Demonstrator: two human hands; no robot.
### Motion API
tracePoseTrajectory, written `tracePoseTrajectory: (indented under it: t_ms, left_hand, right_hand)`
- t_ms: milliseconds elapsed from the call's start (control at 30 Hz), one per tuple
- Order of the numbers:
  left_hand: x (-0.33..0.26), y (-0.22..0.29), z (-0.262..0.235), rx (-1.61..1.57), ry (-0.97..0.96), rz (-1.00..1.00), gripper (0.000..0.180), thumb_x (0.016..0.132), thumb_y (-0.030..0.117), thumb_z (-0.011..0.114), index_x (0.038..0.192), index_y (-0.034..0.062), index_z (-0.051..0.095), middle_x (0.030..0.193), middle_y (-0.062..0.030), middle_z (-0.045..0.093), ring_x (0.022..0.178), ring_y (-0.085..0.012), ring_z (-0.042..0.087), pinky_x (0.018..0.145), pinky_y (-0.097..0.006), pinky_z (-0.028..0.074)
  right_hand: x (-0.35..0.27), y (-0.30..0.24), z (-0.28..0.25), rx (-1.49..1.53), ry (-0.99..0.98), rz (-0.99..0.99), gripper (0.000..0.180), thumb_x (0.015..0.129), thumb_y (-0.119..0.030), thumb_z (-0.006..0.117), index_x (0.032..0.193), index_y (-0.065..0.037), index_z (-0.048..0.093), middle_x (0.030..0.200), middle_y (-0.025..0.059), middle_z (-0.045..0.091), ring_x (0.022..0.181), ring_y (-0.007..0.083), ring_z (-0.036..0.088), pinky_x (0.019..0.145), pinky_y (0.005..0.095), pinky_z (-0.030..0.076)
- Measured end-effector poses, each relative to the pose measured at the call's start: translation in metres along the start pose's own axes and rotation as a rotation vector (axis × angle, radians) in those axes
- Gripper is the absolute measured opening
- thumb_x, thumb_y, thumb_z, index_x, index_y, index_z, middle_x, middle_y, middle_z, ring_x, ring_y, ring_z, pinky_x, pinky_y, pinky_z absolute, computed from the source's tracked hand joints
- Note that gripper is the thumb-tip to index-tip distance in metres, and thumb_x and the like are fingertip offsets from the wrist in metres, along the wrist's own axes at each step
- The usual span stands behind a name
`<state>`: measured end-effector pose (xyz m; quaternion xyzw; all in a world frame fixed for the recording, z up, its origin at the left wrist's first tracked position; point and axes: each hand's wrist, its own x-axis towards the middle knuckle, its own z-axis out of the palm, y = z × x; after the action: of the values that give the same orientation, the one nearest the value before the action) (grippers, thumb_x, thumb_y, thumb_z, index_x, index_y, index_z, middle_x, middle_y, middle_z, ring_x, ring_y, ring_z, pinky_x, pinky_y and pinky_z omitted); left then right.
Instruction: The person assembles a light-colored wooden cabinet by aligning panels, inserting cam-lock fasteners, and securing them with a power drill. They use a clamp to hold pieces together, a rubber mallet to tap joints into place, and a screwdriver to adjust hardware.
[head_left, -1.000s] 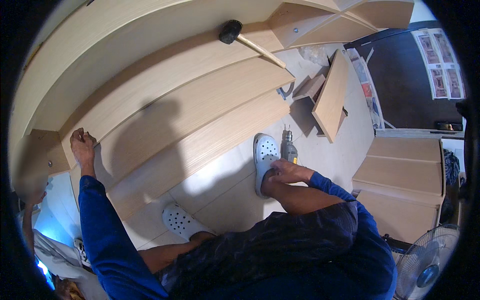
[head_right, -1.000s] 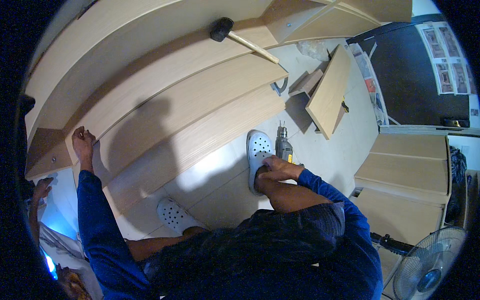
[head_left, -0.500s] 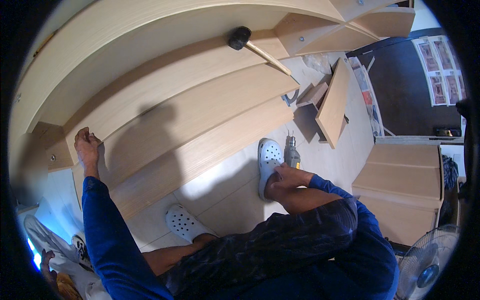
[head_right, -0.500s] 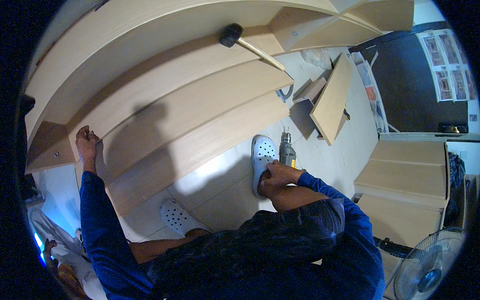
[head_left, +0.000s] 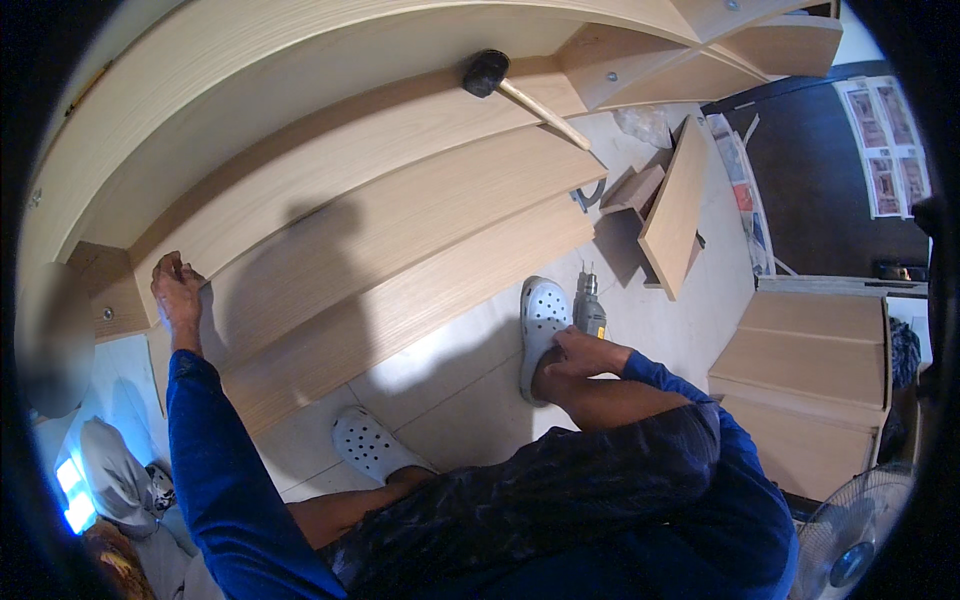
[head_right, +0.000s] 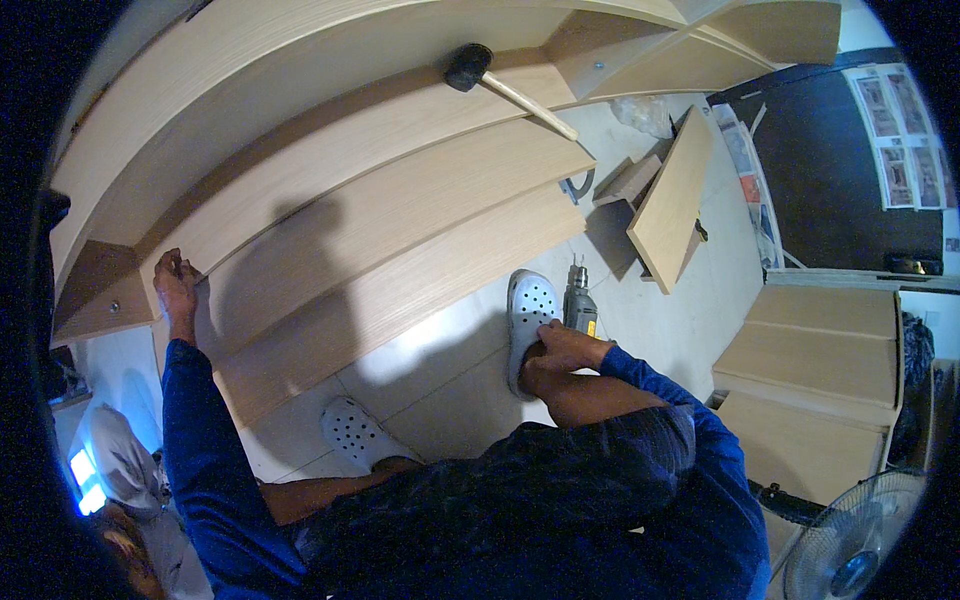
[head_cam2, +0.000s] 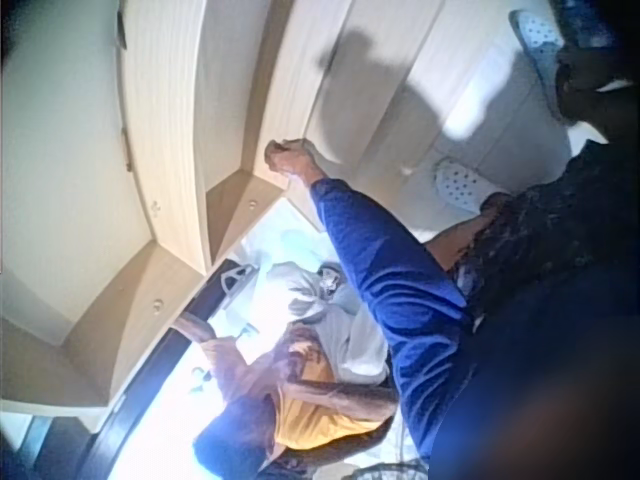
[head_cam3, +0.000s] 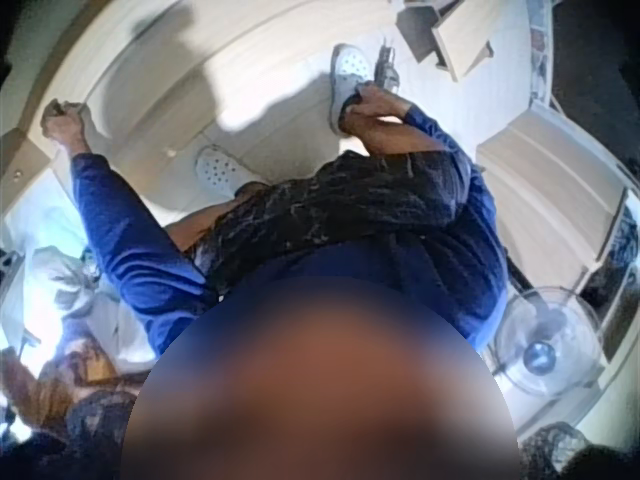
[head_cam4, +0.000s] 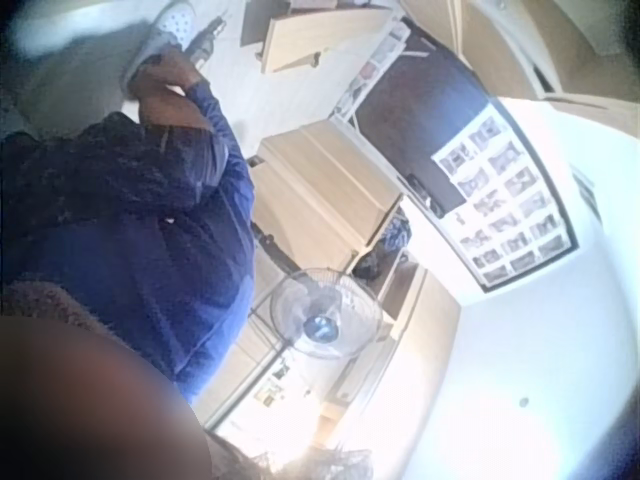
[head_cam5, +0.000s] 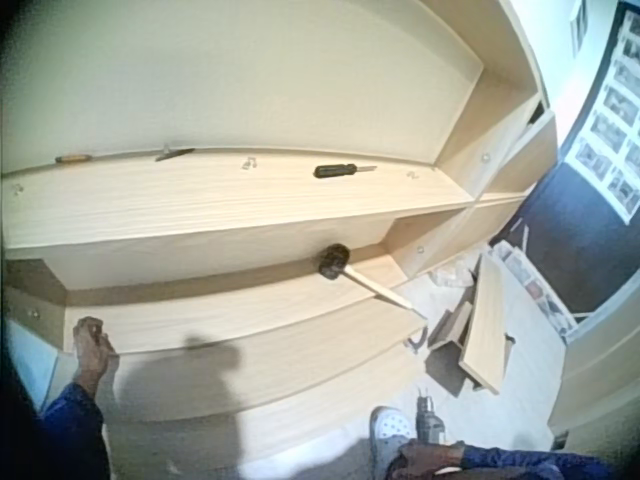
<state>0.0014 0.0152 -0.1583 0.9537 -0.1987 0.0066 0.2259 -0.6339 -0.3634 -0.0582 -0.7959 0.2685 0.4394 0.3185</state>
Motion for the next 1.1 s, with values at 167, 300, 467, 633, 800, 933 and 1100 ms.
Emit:
tracePoseTrajectory:
  t_ms: [167, 300, 467, 633, 800, 933, 1100]
  left_hand:
    - [0.001, 0.002, 0.008, 0.085, 0.069, 0.038, 0.033, 0.091, 0.008, 0.064, 0.124, 0.0074, 0.066, 0.121, -0.0197, 0.065, 0.114, -0.0388, 0.061, 0.1, -0.049, 0.049]
    - [0.01, 0.022, 0.016, 0.202, 0.024, -0.012, 0.03, 0.087, 0.005, 0.055, 0.114, -0.0004, 0.066, 0.114, -0.0248, 0.066, 0.111, -0.0441, 0.06, 0.097, -0.052, 0.05]
    - [0.01, 0.066, 0.006, 0.13, 0.102, -0.001, 0.027, 0.089, 0.01, 0.064, 0.116, 0.0101, 0.067, 0.124, -0.0177, 0.063, 0.116, -0.0378, 0.059, 0.098, -0.049, 0.052]
    - [0.008, 0.091, -0.011, 0.148, 0.058, -0.066, 0.027, 0.089, 0.012, 0.065, 0.116, 0.0102, 0.066, 0.126, -0.0162, 0.062, 0.116, -0.037, 0.058, 0.097, -0.049, 0.052]
    - [0.005, 0.091, -0.01, 0.12, 0.063, -0.049, 0.027, 0.087, 0.011, 0.066, 0.114, 0.0096, 0.065, 0.124, -0.0166, 0.061, 0.114, -0.0372, 0.058, 0.097, -0.049, 0.052]
    - [0.005, 0.084, -0.008, 0.126, 0.073, -0.011, 0.029, 0.086, 0.011, 0.066, 0.115, 0.0094, 0.064, 0.123, -0.0168, 0.061, 0.114, -0.0379, 0.057, 0.096, -0.049, 0.052]
    - [0.005, 0.081, -0.009, 0.142, 0.083, 0.021, 0.029, 0.086, 0.011, 0.066, 0.115, 0.0092, 0.064, 0.122, -0.0171, 0.061, 0.113, -0.0381, 0.058, 0.095, -0.05, 0.052]
  right_hand:
    - [0.002, 0.004, -0.001, -0.012, 0.112, -0.113, 0.068, 0.087, -0.051, 0.073, 0.106, 0.013, 0.063, 0.103, 0.0362, 0.064, 0.099, 0.0462, 0.065, 0.086, 0.0496, 0.053]
    - [0.0, -0.007, -0.009, 0.221, 0.127, -0.32, 0.037, 0.088, -0.031, 0.075, 0.096, 0.006, 0.075, 0.088, 0.0264, 0.073, 0.079, 0.0367, 0.072, 0.073, 0.0468, 0.056]
    - [-0.007, -0.023, -0.027, 0.178, 0.108, -0.016, 0.048, 0.082, -0.033, 0.078, 0.089, 0.013, 0.066, 0.087, 0.0289, 0.068, 0.081, 0.039, 0.067, 0.074, 0.047, 0.054]
    - [-0.007, -0.026, -0.029, 0.145, 0.077, 0.026, 0.052, 0.08, -0.035, 0.081, 0.101, 0.01, 0.064, 0.102, 0.0273, 0.065, 0.088, 0.0364, 0.062, 0.079, 0.0448, 0.053]
    - [-0.003, -0.009, -0.016, 0.19, 0.136, 0.058, 0.051, 0.083, -0.033, 0.081, 0.108, 0.007, 0.061, 0.104, 0.0227, 0.065, 0.091, 0.0333, 0.063, 0.081, 0.0439, 0.053]
    - [-0.009, 0.031, -0.001, 0.51, 0.174, 0.074, 0.039, 0.087, -0.024, 0.077, 0.105, 0.006, 0.059, 0.103, 0.02, 0.065, 0.094, 0.032, 0.064, 0.084, 0.0438, 0.052]
    - [-0.042, 0.115, 0.034, 0.225, 0.636, 0.378, 0.055, 0.09, -0.022, 0.076, 0.129, 0.008, 0.052, 0.119, 0.0221, 0.063, 0.118, 0.0366, 0.058, 0.101, 0.0446, 0.048]
